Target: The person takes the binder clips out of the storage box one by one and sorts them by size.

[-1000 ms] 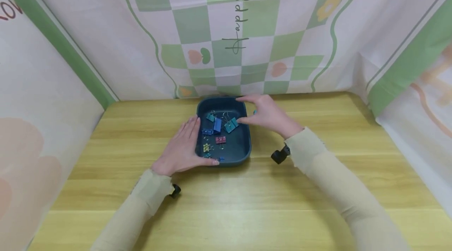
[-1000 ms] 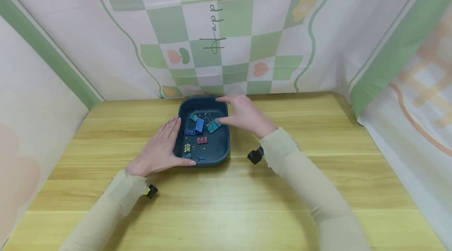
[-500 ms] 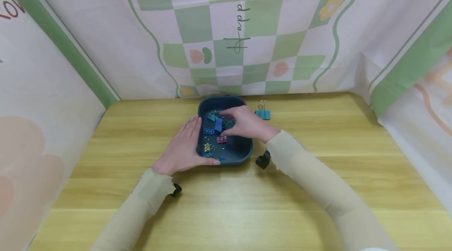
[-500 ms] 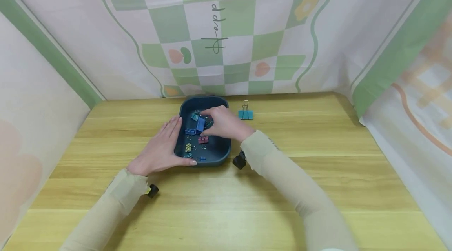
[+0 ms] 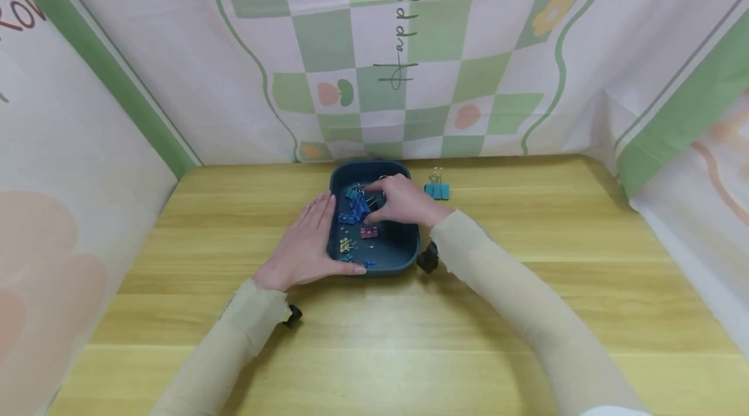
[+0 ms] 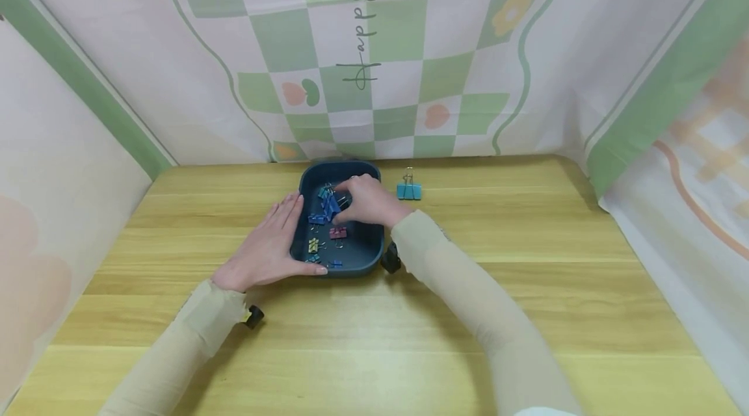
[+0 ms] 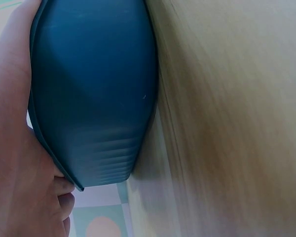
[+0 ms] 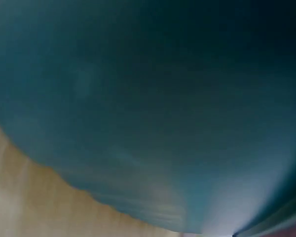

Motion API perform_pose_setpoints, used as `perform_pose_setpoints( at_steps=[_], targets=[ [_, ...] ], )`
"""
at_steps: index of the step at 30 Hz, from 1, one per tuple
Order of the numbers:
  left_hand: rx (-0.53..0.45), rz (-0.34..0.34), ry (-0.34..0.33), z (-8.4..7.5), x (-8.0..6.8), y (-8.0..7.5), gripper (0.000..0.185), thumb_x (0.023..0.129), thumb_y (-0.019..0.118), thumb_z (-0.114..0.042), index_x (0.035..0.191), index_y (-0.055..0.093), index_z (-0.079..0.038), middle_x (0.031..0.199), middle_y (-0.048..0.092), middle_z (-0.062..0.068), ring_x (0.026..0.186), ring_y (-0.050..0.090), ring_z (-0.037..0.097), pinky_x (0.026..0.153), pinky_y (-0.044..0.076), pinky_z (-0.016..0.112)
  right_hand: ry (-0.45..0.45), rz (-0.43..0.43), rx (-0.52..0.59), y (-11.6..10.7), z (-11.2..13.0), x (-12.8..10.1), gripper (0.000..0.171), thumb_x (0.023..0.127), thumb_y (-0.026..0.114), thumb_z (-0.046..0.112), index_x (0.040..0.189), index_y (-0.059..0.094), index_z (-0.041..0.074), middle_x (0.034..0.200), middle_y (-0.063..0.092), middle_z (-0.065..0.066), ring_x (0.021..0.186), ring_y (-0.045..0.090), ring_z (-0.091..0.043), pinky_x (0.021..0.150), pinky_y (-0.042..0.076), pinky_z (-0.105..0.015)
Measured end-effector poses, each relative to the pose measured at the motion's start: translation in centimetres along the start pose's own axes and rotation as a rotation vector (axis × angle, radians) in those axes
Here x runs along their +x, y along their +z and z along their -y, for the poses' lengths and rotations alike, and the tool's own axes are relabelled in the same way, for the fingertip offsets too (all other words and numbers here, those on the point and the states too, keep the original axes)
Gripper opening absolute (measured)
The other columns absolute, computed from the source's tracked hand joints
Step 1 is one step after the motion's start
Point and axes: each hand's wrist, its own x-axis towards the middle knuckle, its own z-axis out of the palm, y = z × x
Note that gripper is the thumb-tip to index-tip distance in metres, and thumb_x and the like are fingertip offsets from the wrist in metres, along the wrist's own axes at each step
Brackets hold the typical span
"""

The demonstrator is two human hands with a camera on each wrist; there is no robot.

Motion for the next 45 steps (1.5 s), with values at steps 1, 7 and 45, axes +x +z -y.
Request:
perform_pose_setpoints(
  at_steps=[1, 7, 45],
  targets=[
    [0.0, -0.001, 0.0, 0.0, 0.0, 0.0, 0.144, 0.067, 0.044, -0.101, 0.162, 0.003, -0.001, 0.169, 0.0, 0.014, 0.154, -0.006, 0.02, 0.123, 0.001, 0.038, 0.006, -0.001, -0.008, 0.0, 0.0, 0.1, 0.069, 0.08, 0.088, 0.039, 0.134, 0.067, 0.003, 0.131, 0.067, -0.012, 0.12, 0.061, -0.026, 0.101, 0.05, -0.042],
    [-0.007, -0.007, 0.003, 0.0, 0.0, 0.0, 0.144, 0.066, 0.045, -0.1, 0.162, 0.003, -0.001, 0.169, 0.0, 0.013, 0.154, -0.005, 0.02, 0.123, 0.003, 0.038, -0.002, -0.04, -0.048, 0.8, 0.0, 0.9, 0.055, 0.085, 0.084, 0.039, 0.124, 0.073, 0.001, 0.12, 0.072, -0.012, 0.111, 0.066, -0.024, 0.098, 0.052, -0.04],
    [-0.001, 0.008, 0.002, -0.2, -0.1, -0.2, 0.144, 0.067, 0.043, -0.101, 0.162, 0.003, 0.0, 0.169, -0.001, 0.014, 0.154, -0.003, 0.022, 0.123, 0.002, 0.037, -0.042, 0.067, -0.154, 2.0, 0.3, 0.2, 0.033, 0.089, 0.079, 0.038, 0.112, 0.08, 0.014, 0.099, 0.075, 0.002, 0.083, 0.065, -0.011, 0.08, 0.057, -0.032]
  ],
)
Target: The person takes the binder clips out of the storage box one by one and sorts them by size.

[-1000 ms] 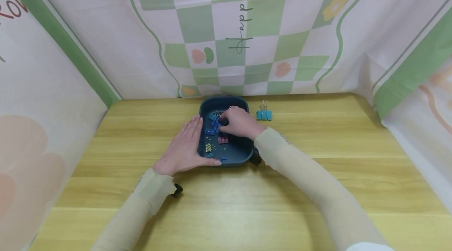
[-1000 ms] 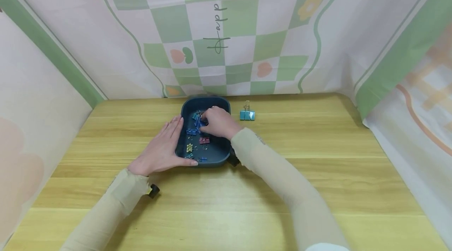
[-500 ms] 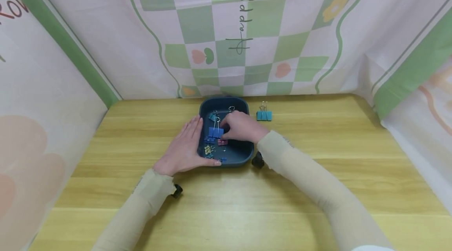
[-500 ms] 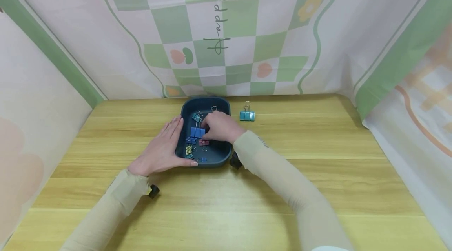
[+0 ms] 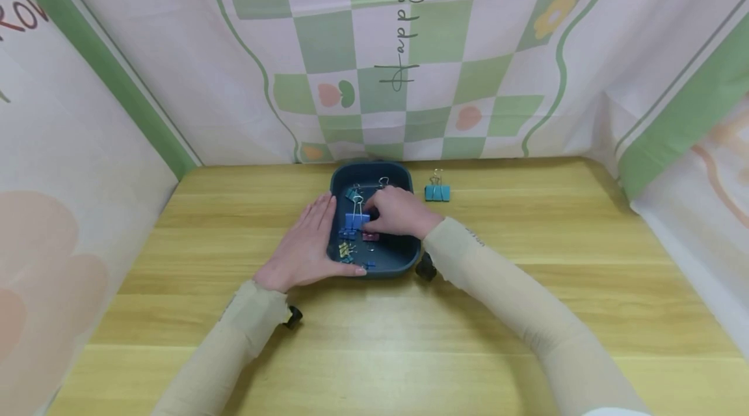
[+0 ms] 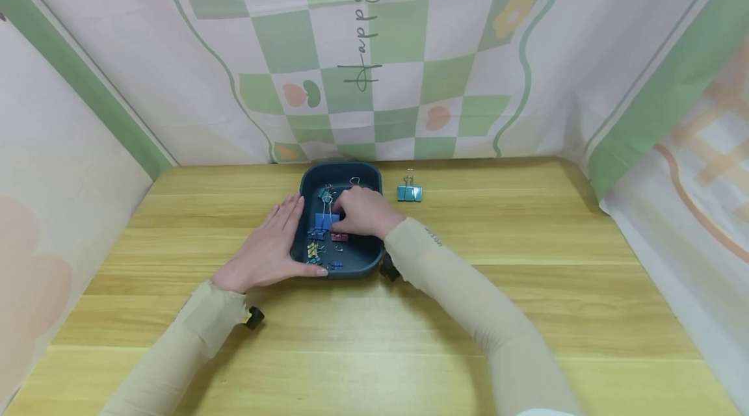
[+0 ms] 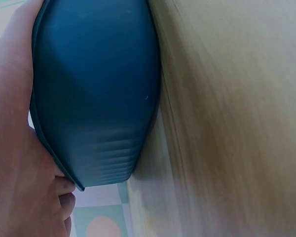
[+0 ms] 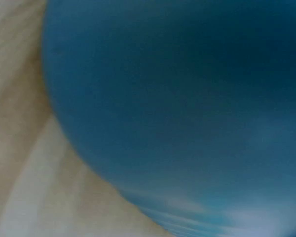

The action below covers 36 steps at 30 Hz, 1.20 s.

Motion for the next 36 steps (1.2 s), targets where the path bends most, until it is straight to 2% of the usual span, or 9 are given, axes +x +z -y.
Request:
perform_pose_setpoints(
  at_steps=[3, 5, 8, 11, 13, 19, 22, 28, 36],
  targets=[
    [-0.002, -0.002, 0.005, -0.01, 0.01, 0.03, 0.143, 0.068, 0.043, -0.1, 0.162, 0.003, 0.0, 0.169, -0.001, 0.014, 0.154, -0.003, 0.022, 0.123, 0.003, 0.038, -0.006, -0.012, -0.007, 0.13, -0.03, 0.09, 0.028, 0.09, 0.078, 0.038, 0.105, 0.081, 0.014, 0.087, 0.072, 0.006, 0.073, 0.062, -0.01, 0.073, 0.056, -0.03],
    [-0.001, -0.001, 0.006, 0.0, 0.02, 0.03, 0.143, 0.068, 0.043, -0.1, 0.162, 0.002, 0.0, 0.169, -0.001, 0.014, 0.154, -0.004, 0.022, 0.123, 0.002, 0.038, -0.012, -0.019, -0.007, 0.13, -0.05, 0.12, 0.025, 0.09, 0.079, 0.035, 0.104, 0.081, 0.014, 0.086, 0.071, 0.006, 0.072, 0.062, -0.011, 0.072, 0.056, -0.03],
    [0.0, -0.001, 0.005, 0.01, 0.04, 0.04, 0.143, 0.068, 0.043, -0.1, 0.162, 0.001, -0.001, 0.169, -0.002, 0.014, 0.154, -0.004, 0.022, 0.123, 0.002, 0.037, -0.014, -0.015, -0.001, 0.05, -0.12, 0.15, 0.027, 0.088, 0.081, 0.031, 0.109, 0.08, 0.013, 0.095, 0.074, 0.003, 0.08, 0.064, -0.012, 0.079, 0.057, -0.033],
    [-0.003, -0.001, 0.004, 0.03, 0.03, 0.08, 0.144, 0.067, 0.044, -0.1, 0.162, 0.001, -0.001, 0.169, -0.001, 0.014, 0.154, -0.004, 0.022, 0.123, 0.002, 0.037, -0.006, 0.004, 0.017, -0.06, -0.22, 0.21, 0.037, 0.084, 0.084, 0.029, 0.117, 0.078, 0.012, 0.108, 0.074, -0.002, 0.093, 0.065, -0.014, 0.089, 0.056, -0.037],
    [-0.003, -0.001, 0.004, 0.04, 0.04, 0.1, 0.144, 0.067, 0.044, -0.1, 0.162, 0.001, -0.001, 0.169, -0.001, 0.014, 0.154, -0.004, 0.022, 0.123, 0.002, 0.037, -0.001, 0.021, 0.022, -0.12, -0.23, 0.25, 0.041, 0.083, 0.085, 0.029, 0.119, 0.077, 0.011, 0.112, 0.073, -0.003, 0.097, 0.064, -0.015, 0.092, 0.055, -0.039],
    [0.003, -0.003, 0.005, -0.02, -0.03, 0.09, 0.144, 0.067, 0.043, -0.1, 0.162, 0.003, 0.0, 0.169, -0.001, 0.015, 0.154, -0.004, 0.022, 0.123, 0.003, 0.038, -0.004, 0.021, -0.029, 0.24, -0.17, 0.31, 0.039, 0.086, 0.082, 0.035, 0.117, 0.077, 0.012, 0.104, 0.073, 0.0, 0.089, 0.065, -0.013, 0.088, 0.056, -0.036],
    [-0.001, -0.005, 0.007, -0.03, -0.04, 0.06, 0.144, 0.067, 0.043, -0.1, 0.162, 0.004, 0.001, 0.169, 0.0, 0.015, 0.154, -0.003, 0.023, 0.123, 0.003, 0.038, -0.006, 0.0, -0.051, 0.41, -0.14, 0.27, 0.037, 0.086, 0.082, 0.033, 0.116, 0.078, 0.012, 0.105, 0.074, 0.0, 0.09, 0.065, -0.013, 0.089, 0.056, -0.036],
    [-0.009, -0.004, 0.005, 0.03, 0.02, 0.16, 0.144, 0.067, 0.044, -0.1, 0.162, 0.001, -0.001, 0.169, -0.001, 0.015, 0.154, -0.003, 0.022, 0.123, 0.003, 0.038, -0.013, -0.028, -0.022, 0.41, -0.18, 0.09, 0.033, 0.081, 0.085, 0.03, 0.106, 0.079, 0.011, 0.089, 0.071, 0.003, 0.076, 0.062, -0.011, 0.076, 0.057, -0.031],
    [-0.007, 0.004, -0.004, 0.02, 0.05, 0.23, 0.144, 0.067, 0.044, -0.1, 0.162, 0.0, -0.002, 0.169, -0.003, 0.014, 0.154, -0.005, 0.021, 0.123, 0.001, 0.037, -0.024, -0.106, 0.059, -0.44, -0.27, -0.49, 0.039, 0.078, 0.087, 0.028, 0.109, 0.078, 0.007, 0.093, 0.072, 0.0, 0.079, 0.063, -0.012, 0.074, 0.057, -0.031]
  ],
)
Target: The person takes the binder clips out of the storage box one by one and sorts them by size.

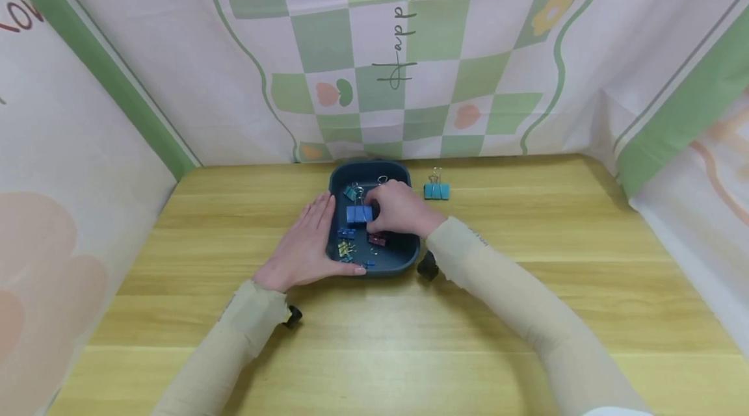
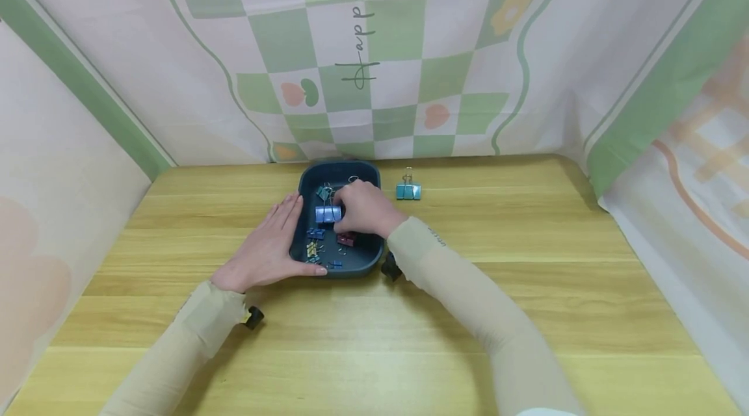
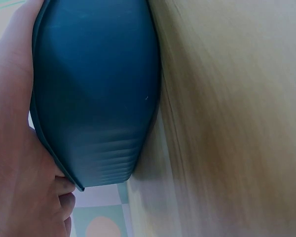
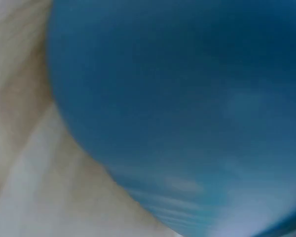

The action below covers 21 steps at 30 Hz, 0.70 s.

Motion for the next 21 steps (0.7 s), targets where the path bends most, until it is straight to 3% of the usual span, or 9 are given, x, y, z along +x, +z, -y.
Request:
perform_pose_setpoints(
  at_steps=[8, 21],
  targets=[
    [-0.007, -0.011, 0.005, 0.0, 0.0, 0.1, 0.144, 0.067, 0.046, -0.1, 0.162, 0.002, -0.001, 0.169, -0.002, 0.014, 0.154, -0.004, 0.023, 0.123, 0.002, 0.038, 0.046, -0.048, 0.078, -2.4, -0.4, -0.9, 0.044, 0.078, 0.087, 0.026, 0.116, 0.076, 0.006, 0.108, 0.073, -0.008, 0.097, 0.067, -0.02, 0.085, 0.058, -0.039],
    [-0.015, -0.001, -0.01, -0.1, 0.0, -0.1, 0.146, 0.065, 0.047, -0.1, 0.163, 0.0, -0.003, 0.169, -0.002, 0.014, 0.155, -0.003, 0.023, 0.123, 0.002, 0.038, 0.094, -0.188, 0.088, -6.0, -2.7, -3.3, 0.042, 0.076, 0.087, 0.021, 0.113, 0.076, 0.004, 0.106, 0.072, -0.01, 0.099, 0.064, -0.029, 0.087, 0.053, -0.044]
  ],
)
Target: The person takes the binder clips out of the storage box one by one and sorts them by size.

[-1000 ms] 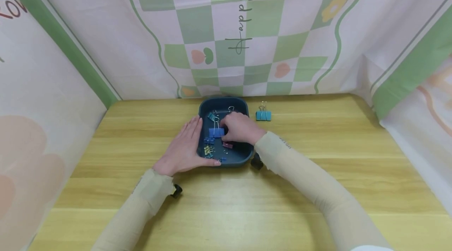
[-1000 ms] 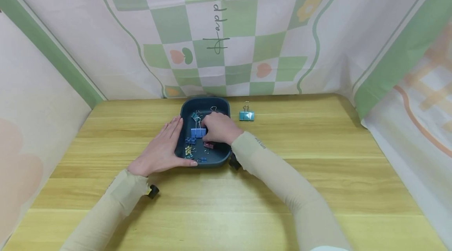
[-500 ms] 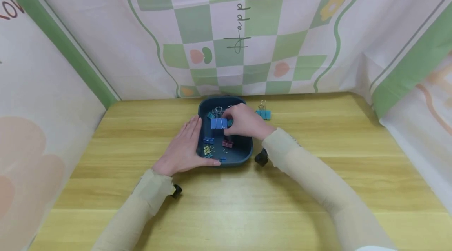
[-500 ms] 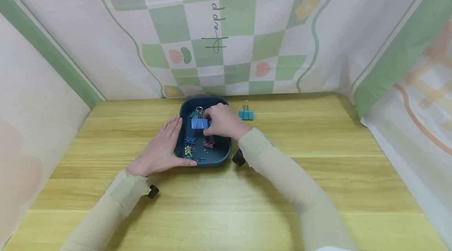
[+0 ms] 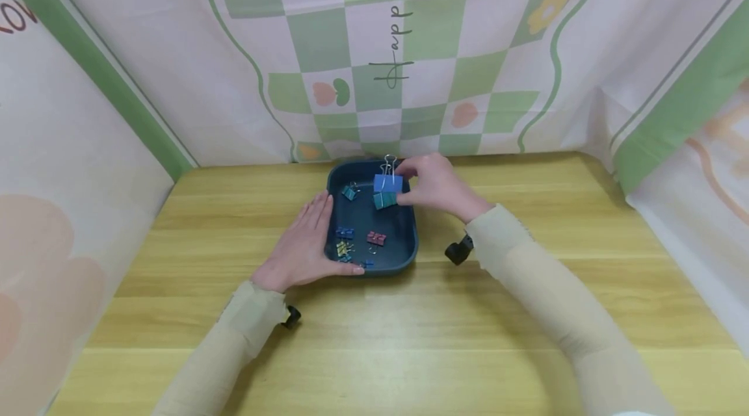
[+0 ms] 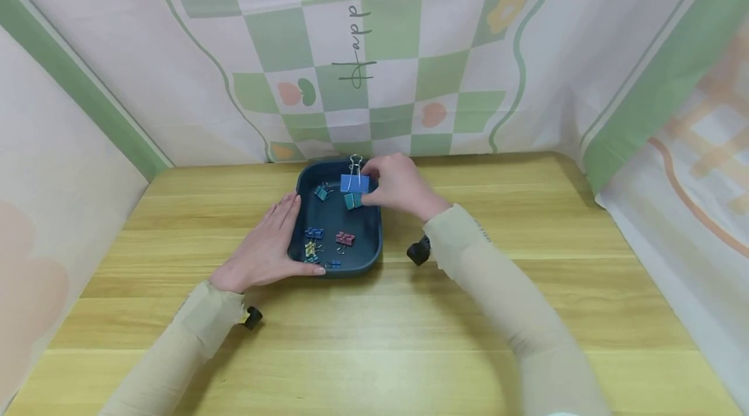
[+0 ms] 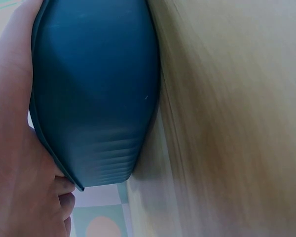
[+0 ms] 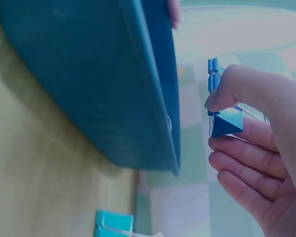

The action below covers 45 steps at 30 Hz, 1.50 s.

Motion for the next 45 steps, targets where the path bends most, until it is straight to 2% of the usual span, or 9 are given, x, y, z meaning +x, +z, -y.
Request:
perform_pose_setpoints(
  at_steps=[9, 15, 20, 27, 31, 37, 45],
  targets=[
    [-0.001, -0.006, 0.0, 0.0, 0.0, 0.0, 0.146, 0.064, 0.047, -0.101, 0.163, 0.001, -0.003, 0.169, -0.001, 0.014, 0.155, -0.002, 0.023, 0.123, 0.003, 0.037, 0.04, -0.079, 0.027, -2.7, -2.4, -1.5, 0.043, 0.074, 0.087, 0.019, 0.112, 0.076, 0.004, 0.106, 0.073, -0.011, 0.099, 0.064, -0.029, 0.087, 0.053, -0.047],
    [0.003, -0.008, 0.003, 0.1, 0.0, 0.0, 0.146, 0.065, 0.047, -0.101, 0.162, 0.002, -0.002, 0.169, -0.001, 0.014, 0.155, -0.002, 0.023, 0.123, 0.003, 0.037, 0.106, -0.082, 0.066, -4.5, -4.5, -2.7, 0.049, 0.075, 0.088, 0.017, 0.118, 0.072, 0.0, 0.112, 0.071, -0.015, 0.105, 0.063, -0.033, 0.093, 0.05, -0.049],
    [0.007, -0.007, 0.004, 0.1, 0.0, -0.1, 0.146, 0.065, 0.047, -0.101, 0.162, 0.002, -0.002, 0.169, -0.001, 0.014, 0.155, -0.003, 0.023, 0.123, 0.003, 0.037, 0.131, -0.1, 0.058, -5.6, -6.5, -3.5, 0.05, 0.077, 0.086, 0.015, 0.12, 0.07, -0.003, 0.115, 0.07, -0.018, 0.108, 0.062, -0.037, 0.096, 0.049, -0.052],
    [0.003, -0.002, -0.002, 0.0, 0.0, -0.1, 0.146, 0.064, 0.046, -0.101, 0.163, 0.002, -0.002, 0.169, -0.001, 0.014, 0.155, -0.002, 0.023, 0.123, 0.003, 0.038, 0.137, -0.144, 0.027, -6.5, -9.1, -4.7, 0.043, 0.075, 0.086, 0.012, 0.113, 0.073, -0.003, 0.11, 0.071, -0.021, 0.106, 0.064, -0.038, 0.095, 0.048, -0.053],
    [0.008, -0.003, 0.004, 0.1, 0.0, -0.1, 0.146, 0.065, 0.046, -0.101, 0.162, 0.002, -0.002, 0.169, -0.001, 0.015, 0.155, -0.002, 0.024, 0.123, 0.003, 0.038, 0.172, -0.13, 0.016, -6.6, -10.5, -5.4, 0.039, 0.077, 0.086, 0.013, 0.11, 0.073, -0.002, 0.111, 0.071, -0.022, 0.107, 0.062, -0.039, 0.095, 0.047, -0.055],
    [0.005, -0.008, 0.001, 0.1, 0.0, 0.0, 0.146, 0.065, 0.046, -0.101, 0.163, 0.002, -0.002, 0.169, 0.0, 0.014, 0.155, -0.001, 0.024, 0.123, 0.004, 0.037, 0.22, -0.086, -0.005, -6.4, -12.4, -6.3, 0.041, 0.079, 0.085, 0.013, 0.114, 0.073, -0.005, 0.113, 0.069, -0.026, 0.109, 0.059, -0.042, 0.094, 0.045, -0.059],
    [0.007, -0.013, 0.0, 0.1, 0.0, 0.1, 0.146, 0.064, 0.046, -0.101, 0.163, 0.004, -0.002, 0.169, 0.0, 0.014, 0.155, -0.001, 0.024, 0.123, 0.003, 0.038, 0.312, 0.01, 0.017, -5.4, -14.3, -7.2, 0.045, 0.077, 0.08, 0.01, 0.12, 0.073, 0.002, 0.114, 0.069, -0.02, 0.105, 0.06, -0.038, 0.091, 0.047, -0.056]
  ],
)
